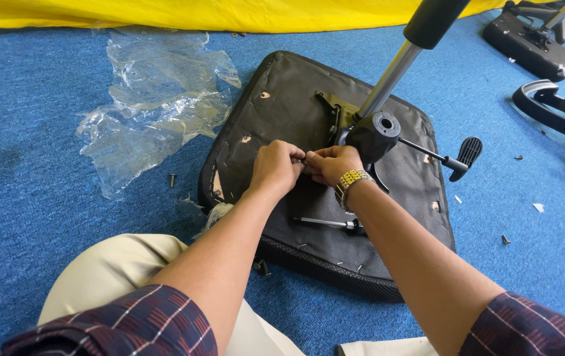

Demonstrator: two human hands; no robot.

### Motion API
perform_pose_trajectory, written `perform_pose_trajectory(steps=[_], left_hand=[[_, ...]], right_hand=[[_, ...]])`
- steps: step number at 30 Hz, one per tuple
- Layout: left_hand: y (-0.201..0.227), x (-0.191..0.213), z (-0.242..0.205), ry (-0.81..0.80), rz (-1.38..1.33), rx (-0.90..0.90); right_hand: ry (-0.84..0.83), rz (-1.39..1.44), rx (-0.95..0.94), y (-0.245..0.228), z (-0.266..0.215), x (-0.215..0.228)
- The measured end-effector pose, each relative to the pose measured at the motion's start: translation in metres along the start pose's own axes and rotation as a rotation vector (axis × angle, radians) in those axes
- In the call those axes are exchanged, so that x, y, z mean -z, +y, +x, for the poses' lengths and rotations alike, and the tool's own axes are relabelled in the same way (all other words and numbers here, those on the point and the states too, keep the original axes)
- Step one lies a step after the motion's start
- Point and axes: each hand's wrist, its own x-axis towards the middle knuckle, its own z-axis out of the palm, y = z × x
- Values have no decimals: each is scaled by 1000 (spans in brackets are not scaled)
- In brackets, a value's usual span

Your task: The person sits on the floor and uses a screwdriver to tighten screws on the metal base of an office chair. They secure the central column to the base plate and then flip the chair upright.

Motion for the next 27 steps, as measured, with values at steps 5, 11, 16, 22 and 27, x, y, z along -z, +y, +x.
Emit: perform_pose_trajectory(steps=[5,11,16,22,27], left_hand=[[7,1,-4,-13,-67,9],[4,0,-2,22,-51,-5],[0,-1,1,15,-32,-25],[-1,-5,0,25,-59,-58],[-2,-8,1,43,-58,-53]], right_hand=[[34,-136,-38,-9,-1,0],[-10,-68,9,-1,-1,4],[-9,-12,54,3,-8,2],[-82,-225,31,-54,-83,54],[311,167,171,-115,-80,171]])
